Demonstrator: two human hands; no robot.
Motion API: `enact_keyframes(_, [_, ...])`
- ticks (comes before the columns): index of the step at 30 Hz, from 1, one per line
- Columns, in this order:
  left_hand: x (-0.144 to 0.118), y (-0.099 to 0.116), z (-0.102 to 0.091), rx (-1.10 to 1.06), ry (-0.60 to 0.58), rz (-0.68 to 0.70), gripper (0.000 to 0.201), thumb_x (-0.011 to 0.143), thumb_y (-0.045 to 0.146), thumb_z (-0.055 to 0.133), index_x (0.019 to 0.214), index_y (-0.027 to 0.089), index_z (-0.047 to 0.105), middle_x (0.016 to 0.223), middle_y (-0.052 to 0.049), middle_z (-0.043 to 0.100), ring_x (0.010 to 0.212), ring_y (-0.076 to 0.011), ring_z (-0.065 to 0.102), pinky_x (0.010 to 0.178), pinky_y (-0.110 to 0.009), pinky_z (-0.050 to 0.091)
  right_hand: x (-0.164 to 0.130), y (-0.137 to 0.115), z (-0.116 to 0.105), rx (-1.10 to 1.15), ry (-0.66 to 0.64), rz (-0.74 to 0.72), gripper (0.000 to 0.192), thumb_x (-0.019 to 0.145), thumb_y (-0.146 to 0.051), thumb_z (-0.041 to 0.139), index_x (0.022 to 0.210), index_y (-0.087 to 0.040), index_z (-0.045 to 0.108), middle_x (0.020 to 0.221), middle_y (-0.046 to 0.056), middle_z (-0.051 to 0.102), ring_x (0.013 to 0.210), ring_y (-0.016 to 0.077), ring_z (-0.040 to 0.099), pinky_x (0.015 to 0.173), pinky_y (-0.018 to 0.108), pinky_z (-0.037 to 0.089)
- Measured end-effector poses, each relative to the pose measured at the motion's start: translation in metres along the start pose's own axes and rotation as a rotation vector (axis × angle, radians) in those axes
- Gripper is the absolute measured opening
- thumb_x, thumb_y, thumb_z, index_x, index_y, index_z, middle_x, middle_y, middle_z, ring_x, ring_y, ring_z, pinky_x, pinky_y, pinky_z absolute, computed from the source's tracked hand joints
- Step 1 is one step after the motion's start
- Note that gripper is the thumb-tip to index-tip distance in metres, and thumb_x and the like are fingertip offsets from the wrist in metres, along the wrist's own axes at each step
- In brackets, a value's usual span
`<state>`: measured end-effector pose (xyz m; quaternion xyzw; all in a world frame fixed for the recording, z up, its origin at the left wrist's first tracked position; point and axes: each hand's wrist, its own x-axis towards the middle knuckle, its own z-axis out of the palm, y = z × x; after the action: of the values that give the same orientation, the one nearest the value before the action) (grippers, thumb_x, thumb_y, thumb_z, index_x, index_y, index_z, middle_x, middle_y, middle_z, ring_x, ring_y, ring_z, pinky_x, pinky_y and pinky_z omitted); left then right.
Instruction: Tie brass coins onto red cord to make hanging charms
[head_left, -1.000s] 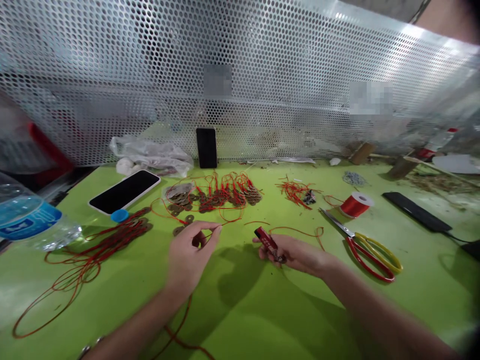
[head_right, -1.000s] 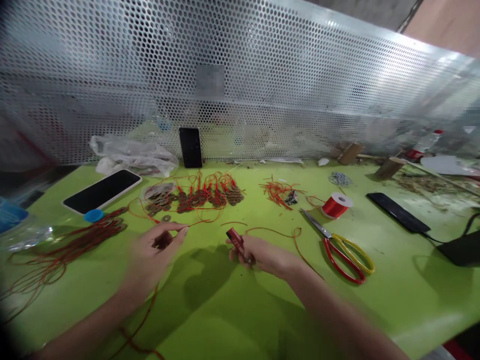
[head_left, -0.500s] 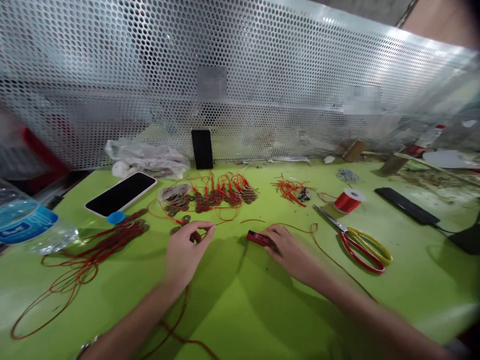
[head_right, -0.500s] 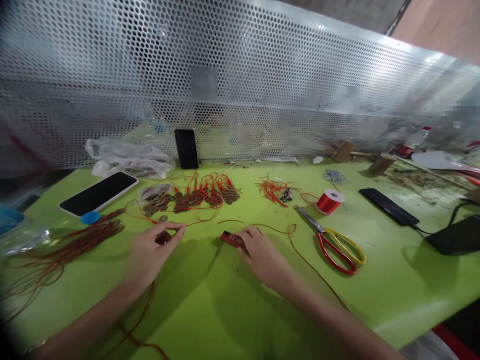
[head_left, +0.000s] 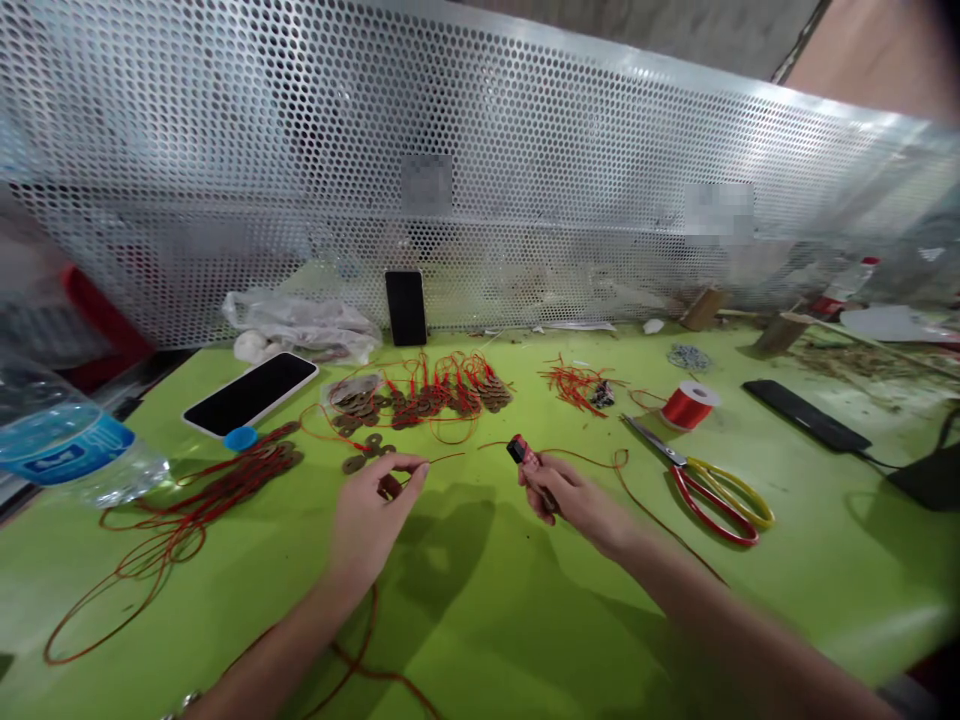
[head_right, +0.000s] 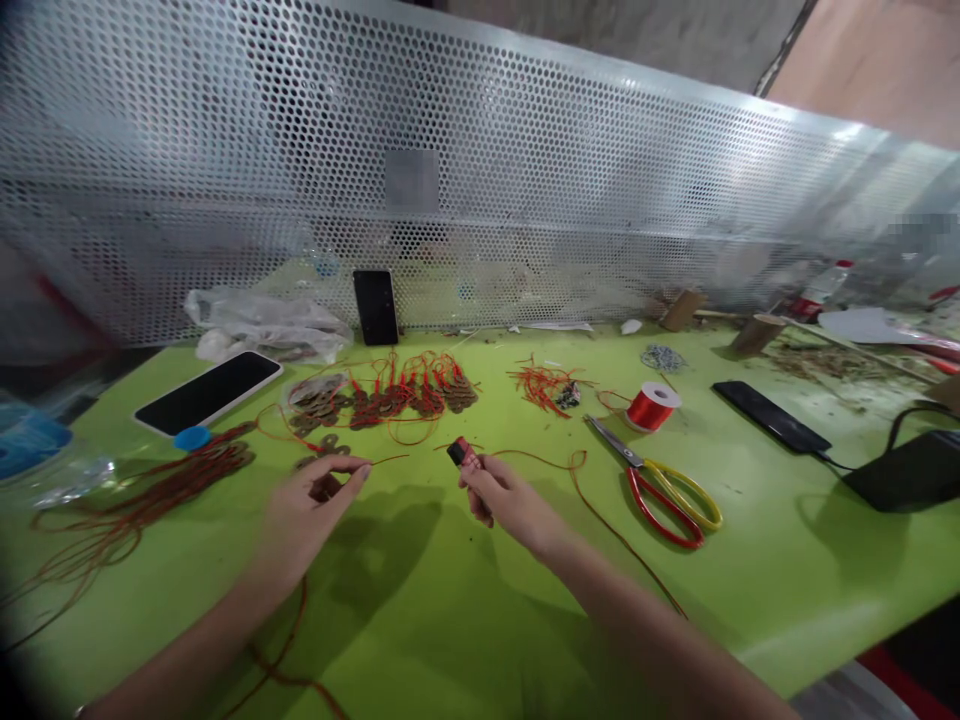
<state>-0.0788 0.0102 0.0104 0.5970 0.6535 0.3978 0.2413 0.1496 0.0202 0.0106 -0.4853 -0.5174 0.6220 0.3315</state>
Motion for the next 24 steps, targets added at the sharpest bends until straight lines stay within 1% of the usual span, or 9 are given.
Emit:
enact_keyframes(2, [-0.003,0.001,0.0,-0.033,0.006,-0.01,0.032,0.072,0.05,0.057,0.078,0.02,0.067,0.05,0.004,0.052,0.044,-0.0116,0.041,0.042,-0.022,0.026,-0.001,-0.002,0.002,-0.03,0.024,0.022,0.034,0.075,-0.05,0.054,0.072,-0.018,0.045,0.057,-0.005,0.042,0.049,0.0067,0.036,0.047,0.021,0.027])
enact_keyframes(5, [-0.005,0.001,0.001,-0.058,-0.009,-0.029,0.032,0.071,0.049,0.058,0.078,0.019,0.067,0.05,0.004,0.052,0.044,-0.0114,0.041,0.042,-0.022,0.025,-0.001,-0.002,0.004,-0.002,0.025,0.032,0.034,0.074,-0.051,0.053,0.072,-0.018,0.043,0.057,-0.007,0.037,0.047,0.0055,0.032,0.045,0.019,0.023])
enact_keyframes(10, [-0.004,0.001,0.001,-0.04,-0.027,-0.066,0.033,0.071,0.05,0.058,0.077,0.02,0.068,0.046,0.005,0.048,0.042,-0.0113,0.039,0.041,-0.022,0.024,-0.001,0.0,0.003,0.032,-0.026,-0.049,0.026,0.077,-0.045,0.048,0.079,-0.019,0.045,0.053,-0.009,0.032,0.044,0.0056,0.025,0.041,0.02,0.017])
enact_keyframes(12, [-0.004,0.002,0.001,-0.036,-0.029,-0.082,0.034,0.07,0.051,0.058,0.077,0.019,0.068,0.045,0.005,0.047,0.042,-0.0112,0.038,0.041,-0.022,0.023,-0.001,0.001,0.003,0.074,-0.039,-0.031,0.025,0.076,-0.043,0.051,0.078,-0.019,0.044,0.053,-0.009,0.032,0.043,0.0052,0.025,0.041,0.02,0.016])
enact_keyframes(16, [-0.003,0.001,0.001,-0.046,-0.025,-0.094,0.034,0.07,0.05,0.058,0.077,0.019,0.068,0.046,0.005,0.048,0.042,-0.0111,0.038,0.041,-0.022,0.023,-0.001,0.003,0.004,0.151,-0.037,0.042,0.029,0.072,-0.045,0.055,0.074,-0.019,0.04,0.052,-0.01,0.032,0.041,0.0039,0.023,0.04,0.02,0.013])
enact_keyframes(20, [-0.003,-0.003,0.003,-0.047,-0.032,-0.101,0.036,0.071,0.052,0.057,0.079,0.019,0.068,0.045,0.005,0.047,0.042,-0.0111,0.038,0.041,-0.022,0.023,0.001,0.007,0.003,0.177,-0.061,0.054,0.031,0.071,-0.047,0.053,0.073,-0.019,0.042,0.048,-0.011,0.03,0.038,0.0037,0.02,0.039,0.021,0.011])
enact_keyframes(24, [-0.001,-0.008,0.005,-0.052,-0.034,-0.118,0.036,0.07,0.053,0.058,0.077,0.019,0.069,0.043,0.006,0.043,0.04,-0.0107,0.036,0.04,-0.022,0.021,0.002,0.007,0.002,0.2,-0.049,0.072,0.032,0.069,-0.048,0.054,0.073,-0.019,0.042,0.048,-0.011,0.029,0.039,0.0034,0.018,0.04,0.021,0.01])
